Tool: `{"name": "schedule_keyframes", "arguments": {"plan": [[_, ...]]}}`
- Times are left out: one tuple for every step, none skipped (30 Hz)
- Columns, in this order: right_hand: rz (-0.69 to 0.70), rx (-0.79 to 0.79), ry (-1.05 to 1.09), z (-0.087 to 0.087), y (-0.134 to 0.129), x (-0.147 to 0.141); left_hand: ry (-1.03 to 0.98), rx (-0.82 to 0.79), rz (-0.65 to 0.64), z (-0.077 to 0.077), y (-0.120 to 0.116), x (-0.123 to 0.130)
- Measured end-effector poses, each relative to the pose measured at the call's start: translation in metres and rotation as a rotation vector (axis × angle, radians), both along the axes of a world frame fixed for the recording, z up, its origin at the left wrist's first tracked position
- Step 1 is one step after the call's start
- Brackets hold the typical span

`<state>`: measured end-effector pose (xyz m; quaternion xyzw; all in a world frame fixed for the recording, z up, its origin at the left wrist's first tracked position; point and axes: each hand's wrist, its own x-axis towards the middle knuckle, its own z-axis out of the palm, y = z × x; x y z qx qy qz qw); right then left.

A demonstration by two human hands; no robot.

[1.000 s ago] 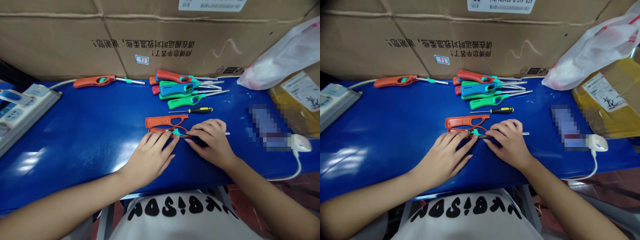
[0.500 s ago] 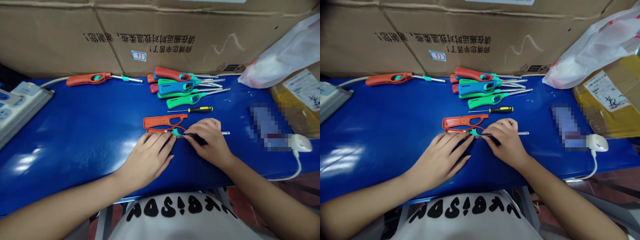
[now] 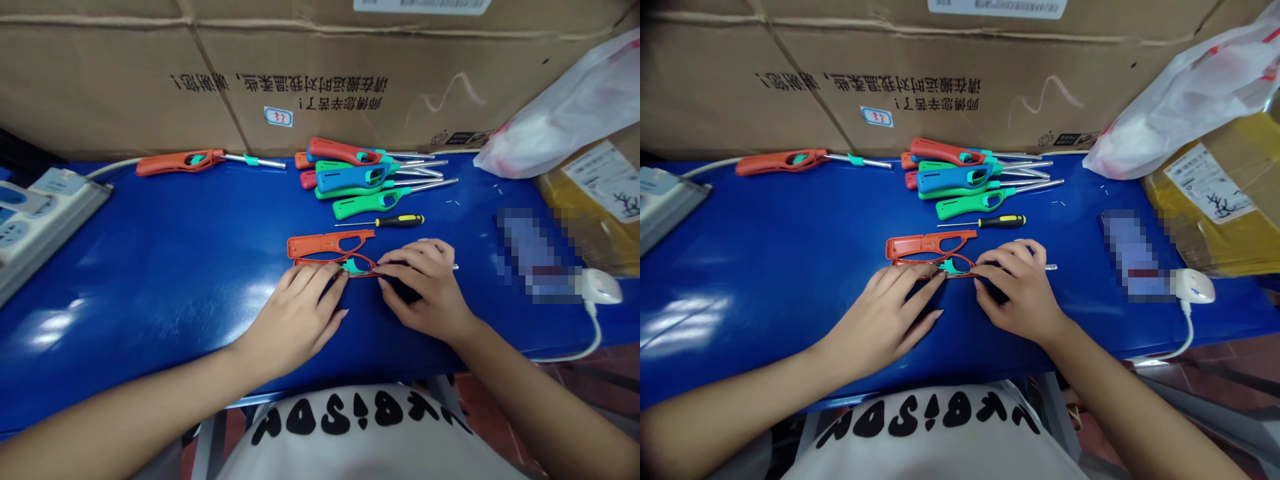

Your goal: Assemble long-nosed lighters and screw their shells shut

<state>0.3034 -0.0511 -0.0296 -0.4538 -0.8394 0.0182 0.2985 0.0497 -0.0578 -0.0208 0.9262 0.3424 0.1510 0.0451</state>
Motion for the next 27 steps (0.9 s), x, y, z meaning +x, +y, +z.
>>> {"name": "schedule_keyframes", "arguments": {"plan": [[-0.001,0.011,-0.014,0.000,-0.001,0.001,-0.002,-0.004,0.000,0.000,0.000,0.000],[-0.001,0.017,-0.027,0.000,-0.002,0.002,-0.006,-0.007,-0.001,-0.001,0.000,0.000],[-0.001,0.024,-0.036,0.000,-0.003,0.003,-0.009,-0.010,-0.001,-0.001,0.000,0.000],[-0.003,0.034,-0.039,0.000,-0.004,0.004,-0.012,-0.015,0.000,-0.001,0.000,0.000],[-0.008,0.047,-0.038,0.001,-0.005,0.005,-0.015,-0.019,0.000,-0.002,0.000,0.000],[-0.015,0.059,-0.037,0.001,-0.006,0.006,-0.018,-0.024,0.000,-0.002,0.000,-0.001],[-0.024,0.068,-0.039,0.001,-0.007,0.007,-0.019,-0.029,-0.001,-0.002,0.001,-0.001],[-0.035,0.072,-0.047,0.001,-0.008,0.008,-0.021,-0.034,-0.001,-0.002,0.001,-0.001],[-0.047,0.072,-0.061,0.001,-0.009,0.009,-0.025,-0.039,-0.002,-0.002,0.001,-0.001],[-0.057,0.068,-0.081,0.001,-0.010,0.011,-0.030,-0.042,-0.004,-0.002,0.002,-0.001],[-0.063,0.061,-0.104,0.001,-0.011,0.012,-0.036,-0.045,-0.005,-0.002,0.002,-0.001],[-0.065,0.054,-0.129,0.000,-0.012,0.013,-0.042,-0.048,-0.006,-0.003,0.002,-0.001],[-0.063,0.044,-0.157,0.000,-0.012,0.013,-0.048,-0.050,-0.007,-0.003,0.002,-0.002],[-0.058,0.034,-0.187,0.000,-0.013,0.013,-0.053,-0.052,-0.006,-0.003,0.002,-0.001],[-0.052,0.025,-0.219,0.000,-0.014,0.014,-0.056,-0.054,-0.005,-0.003,0.002,-0.001],[-0.047,0.019,-0.250,0.000,-0.015,0.013,-0.058,-0.055,-0.002,-0.003,0.001,-0.001],[-0.045,0.018,-0.279,0.001,-0.016,0.013,-0.064,-0.055,0.000,-0.003,0.001,-0.001],[-0.044,0.019,-0.304,0.001,-0.016,0.013,-0.075,-0.055,-0.001,-0.003,0.002,-0.001],[-0.045,0.023,-0.324,0.001,-0.017,0.013,-0.095,-0.058,-0.005,-0.002,0.003,-0.002],[-0.047,0.025,-0.338,0.002,-0.017,0.012,-0.124,-0.062,-0.012,-0.001,0.006,-0.004],[-0.049,0.025,-0.345,0.002,-0.017,0.012,-0.163,-0.067,-0.015,0.001,0.010,-0.006],[-0.052,0.021,-0.346,0.002,-0.017,0.012,-0.204,-0.077,-0.014,0.003,0.017,-0.010],[-0.054,0.016,-0.339,0.002,-0.017,0.012,-0.248,-0.077,0.006,0.004,0.025,-0.015],[-0.055,0.008,-0.326,0.001,-0.017,0.012,-0.285,-0.077,0.058,0.005,0.034,-0.022],[-0.053,0.000,-0.307,0.001,-0.017,0.012,-0.289,-0.085,0.089,0.007,0.045,-0.029],[-0.048,-0.009,-0.284,0.000,-0.017,0.012,-0.294,-0.098,0.099,0.007,0.056,-0.037],[-0.042,-0.018,-0.261,-0.001,-0.016,0.012,-0.288,-0.136,0.073,0.007,0.066,-0.045]]}}
